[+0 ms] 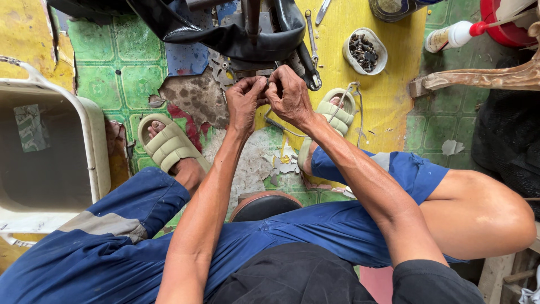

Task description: The person sits on a low stool in a motorcycle repair shop and repairs a rear swingarm and brake assembly. They cut a black rubber piece with a string and scissors, fit the rubber piece onto the metal assembly, tap it into place with a metal rod, and sand a surface with sandpaper.

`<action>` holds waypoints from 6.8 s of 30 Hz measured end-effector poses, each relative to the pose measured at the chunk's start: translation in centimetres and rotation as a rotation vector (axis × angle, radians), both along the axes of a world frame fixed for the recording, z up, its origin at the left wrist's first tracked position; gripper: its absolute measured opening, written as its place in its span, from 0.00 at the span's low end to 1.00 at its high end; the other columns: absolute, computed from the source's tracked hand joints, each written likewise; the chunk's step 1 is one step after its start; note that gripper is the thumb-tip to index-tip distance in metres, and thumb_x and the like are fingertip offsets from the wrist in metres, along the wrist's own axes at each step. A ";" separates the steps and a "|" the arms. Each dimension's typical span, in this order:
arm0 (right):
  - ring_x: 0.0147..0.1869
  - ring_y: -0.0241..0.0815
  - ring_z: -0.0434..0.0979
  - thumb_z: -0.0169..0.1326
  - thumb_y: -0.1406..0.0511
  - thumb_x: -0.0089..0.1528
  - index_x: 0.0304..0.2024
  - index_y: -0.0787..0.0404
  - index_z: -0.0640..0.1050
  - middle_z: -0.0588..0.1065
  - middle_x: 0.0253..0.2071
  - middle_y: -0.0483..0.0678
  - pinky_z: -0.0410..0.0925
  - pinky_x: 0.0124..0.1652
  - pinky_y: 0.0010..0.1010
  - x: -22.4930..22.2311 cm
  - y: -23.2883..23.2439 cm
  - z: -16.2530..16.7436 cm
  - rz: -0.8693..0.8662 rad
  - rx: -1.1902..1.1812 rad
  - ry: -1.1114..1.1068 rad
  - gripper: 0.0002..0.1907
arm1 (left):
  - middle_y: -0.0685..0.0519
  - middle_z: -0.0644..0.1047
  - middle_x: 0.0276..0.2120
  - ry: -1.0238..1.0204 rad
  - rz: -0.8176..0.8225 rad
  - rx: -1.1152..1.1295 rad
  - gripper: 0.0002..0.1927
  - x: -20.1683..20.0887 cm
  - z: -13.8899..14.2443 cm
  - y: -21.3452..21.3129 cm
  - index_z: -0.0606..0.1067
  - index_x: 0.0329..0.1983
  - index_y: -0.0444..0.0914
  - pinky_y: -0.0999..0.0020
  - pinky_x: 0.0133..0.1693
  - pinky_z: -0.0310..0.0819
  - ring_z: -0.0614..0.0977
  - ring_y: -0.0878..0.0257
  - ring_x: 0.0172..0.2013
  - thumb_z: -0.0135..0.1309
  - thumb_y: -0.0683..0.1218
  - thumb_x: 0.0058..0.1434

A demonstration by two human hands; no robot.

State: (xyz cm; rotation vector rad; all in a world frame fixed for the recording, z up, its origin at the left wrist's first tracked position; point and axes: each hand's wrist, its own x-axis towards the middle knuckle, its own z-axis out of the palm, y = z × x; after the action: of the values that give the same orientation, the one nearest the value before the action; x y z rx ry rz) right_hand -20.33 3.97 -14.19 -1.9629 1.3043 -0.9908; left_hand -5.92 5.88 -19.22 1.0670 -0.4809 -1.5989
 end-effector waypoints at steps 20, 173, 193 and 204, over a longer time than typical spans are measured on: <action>0.28 0.30 0.68 0.49 0.69 0.68 0.36 0.64 0.70 0.69 0.27 0.42 0.65 0.28 0.26 -0.7 -1.0 -1.7 0.017 0.607 -0.350 0.05 | 0.47 0.82 0.33 0.251 -0.186 0.187 0.08 2.7 0.5 -1.0 0.77 0.43 0.29 0.68 0.34 0.83 0.85 0.62 0.30 0.56 0.41 0.67; 0.37 0.30 0.81 0.62 0.74 0.65 0.45 0.65 0.79 0.80 0.38 0.45 0.74 0.36 0.23 -2.4 -7.1 -1.6 0.008 0.162 -0.080 0.08 | 0.61 0.77 0.47 -1.492 -0.129 -0.816 0.12 4.7 -0.9 -7.3 0.83 0.49 0.51 0.43 0.64 0.42 0.66 0.53 0.61 0.67 0.50 0.62; 0.45 0.49 0.81 0.66 0.72 0.61 0.39 0.65 0.76 0.75 0.48 0.51 0.74 0.42 0.36 0.3 -6.9 -1.0 -0.029 -0.148 0.175 0.10 | 0.53 0.73 0.55 -1.535 -0.182 -0.793 0.19 5.1 0.1 -7.9 0.79 0.54 0.45 0.39 0.62 0.45 0.64 0.48 0.63 0.65 0.49 0.59; 0.43 0.53 0.79 0.64 0.67 0.61 0.38 0.64 0.74 0.73 0.43 0.51 0.72 0.39 0.42 1.7 -7.1 -2.8 -0.102 -0.167 0.363 0.11 | 0.55 0.76 0.53 -1.480 -0.097 -0.771 0.12 4.8 -0.8 -8.2 0.81 0.51 0.44 0.44 0.62 0.45 0.66 0.51 0.62 0.62 0.45 0.65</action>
State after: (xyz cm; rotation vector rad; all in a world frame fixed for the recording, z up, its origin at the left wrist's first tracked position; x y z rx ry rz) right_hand -18.66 -3.08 -16.95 -2.3027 1.5731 -0.8386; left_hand -1.09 -2.30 -20.03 1.4159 -1.9248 -0.2868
